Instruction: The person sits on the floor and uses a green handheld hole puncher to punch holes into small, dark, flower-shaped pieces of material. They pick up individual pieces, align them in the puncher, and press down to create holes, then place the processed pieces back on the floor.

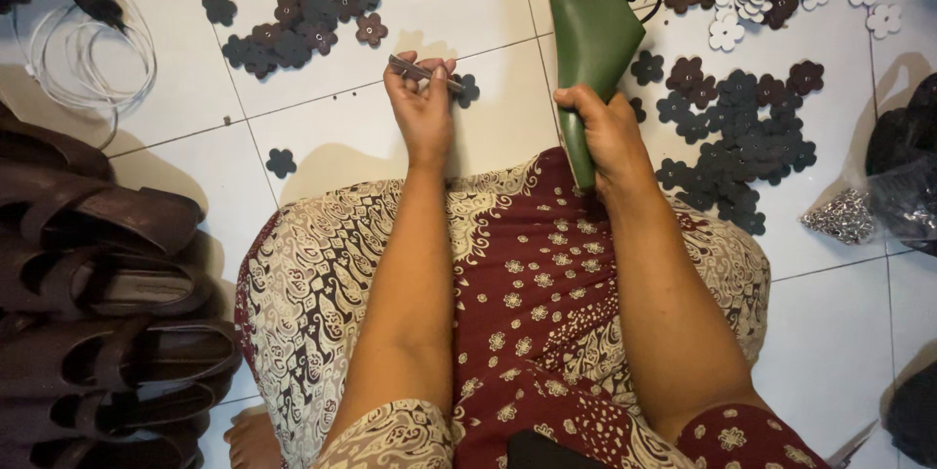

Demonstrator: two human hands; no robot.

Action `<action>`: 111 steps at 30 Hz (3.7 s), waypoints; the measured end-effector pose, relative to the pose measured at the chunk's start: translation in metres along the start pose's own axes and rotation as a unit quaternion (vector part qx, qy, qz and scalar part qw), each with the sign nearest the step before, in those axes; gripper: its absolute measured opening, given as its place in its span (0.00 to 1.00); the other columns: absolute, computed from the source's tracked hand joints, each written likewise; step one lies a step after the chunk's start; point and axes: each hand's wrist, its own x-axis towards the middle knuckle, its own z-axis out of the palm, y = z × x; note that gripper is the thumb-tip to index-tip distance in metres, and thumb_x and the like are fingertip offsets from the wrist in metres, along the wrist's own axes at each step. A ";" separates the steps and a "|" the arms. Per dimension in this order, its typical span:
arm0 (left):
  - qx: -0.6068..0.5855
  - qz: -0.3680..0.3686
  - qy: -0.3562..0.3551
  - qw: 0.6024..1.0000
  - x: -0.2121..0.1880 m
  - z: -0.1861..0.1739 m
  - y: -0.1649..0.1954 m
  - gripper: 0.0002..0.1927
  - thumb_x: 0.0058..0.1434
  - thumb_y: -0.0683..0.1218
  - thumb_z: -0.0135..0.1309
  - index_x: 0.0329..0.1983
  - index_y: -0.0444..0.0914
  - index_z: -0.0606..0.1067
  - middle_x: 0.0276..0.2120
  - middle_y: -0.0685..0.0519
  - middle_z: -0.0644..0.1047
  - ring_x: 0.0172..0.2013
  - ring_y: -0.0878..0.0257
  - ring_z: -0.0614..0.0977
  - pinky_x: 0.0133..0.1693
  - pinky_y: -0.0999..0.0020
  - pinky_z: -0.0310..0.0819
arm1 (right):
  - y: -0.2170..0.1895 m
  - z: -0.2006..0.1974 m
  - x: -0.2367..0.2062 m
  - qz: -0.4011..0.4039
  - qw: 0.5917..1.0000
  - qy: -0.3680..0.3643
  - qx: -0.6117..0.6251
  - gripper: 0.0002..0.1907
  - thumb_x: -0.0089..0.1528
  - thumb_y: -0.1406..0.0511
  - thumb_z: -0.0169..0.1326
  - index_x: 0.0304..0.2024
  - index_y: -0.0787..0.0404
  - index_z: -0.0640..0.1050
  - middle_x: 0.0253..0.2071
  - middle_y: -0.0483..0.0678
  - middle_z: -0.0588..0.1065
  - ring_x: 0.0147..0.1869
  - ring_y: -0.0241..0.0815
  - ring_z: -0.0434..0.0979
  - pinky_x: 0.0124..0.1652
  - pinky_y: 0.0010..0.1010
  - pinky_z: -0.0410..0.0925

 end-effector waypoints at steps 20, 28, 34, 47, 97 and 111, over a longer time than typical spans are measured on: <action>0.057 0.006 -0.004 0.998 -0.004 0.006 0.004 0.22 0.70 0.34 0.49 0.63 0.35 0.56 0.48 0.44 0.75 0.50 0.55 0.84 0.51 0.67 0.81 | 0.002 0.003 0.001 0.003 0.999 0.010 -0.030 0.29 0.55 0.59 0.62 0.51 0.72 0.70 0.36 0.48 0.73 0.34 0.33 0.73 0.31 0.23 0.68; 0.058 -0.004 0.010 0.998 -0.005 0.008 0.006 0.22 0.71 0.35 0.50 0.63 0.36 0.56 0.48 0.44 0.75 0.50 0.56 0.84 0.50 0.67 0.80 | 0.002 0.004 -0.001 0.001 0.999 0.002 -0.034 0.32 0.54 0.58 0.62 0.53 0.74 0.69 0.38 0.51 0.73 0.35 0.34 0.73 0.32 0.24 0.69; 0.062 0.028 -0.004 0.998 -0.008 0.008 0.005 0.21 0.71 0.35 0.51 0.63 0.36 0.58 0.48 0.45 0.75 0.50 0.56 0.83 0.51 0.67 0.79 | 0.002 0.004 -0.001 0.011 0.999 0.015 -0.038 0.32 0.54 0.59 0.62 0.52 0.73 0.68 0.38 0.51 0.73 0.36 0.34 0.74 0.33 0.24 0.69; 0.087 0.040 0.011 0.995 -0.010 0.019 0.014 0.20 0.70 0.35 0.53 0.60 0.37 0.60 0.46 0.46 0.76 0.48 0.59 0.83 0.49 0.68 0.79 | 0.003 0.005 0.000 0.000 0.999 -0.004 -0.043 0.31 0.54 0.58 0.62 0.52 0.73 0.69 0.37 0.50 0.72 0.34 0.34 0.72 0.31 0.23 0.67; 0.355 0.135 -0.079 0.922 -0.025 0.032 0.044 0.11 0.67 0.39 0.55 0.52 0.38 0.75 0.45 0.46 0.78 0.46 0.52 0.81 0.50 0.63 0.76 | -0.008 0.031 -0.059 -0.540 0.782 -0.027 -0.309 0.48 0.54 0.60 0.69 0.70 0.65 0.58 0.65 0.61 0.62 0.71 0.58 0.65 0.70 0.46 0.64; 0.040 -0.127 0.046 0.990 -0.016 0.032 0.039 0.13 0.70 0.38 0.47 0.56 0.40 0.68 0.45 0.53 0.79 0.47 0.66 0.82 0.49 0.70 0.79 | 0.001 0.017 -0.028 -0.375 0.873 0.041 -0.308 0.35 0.58 0.60 0.66 0.61 0.72 0.68 0.56 0.61 0.72 0.60 0.56 0.75 0.61 0.43 0.69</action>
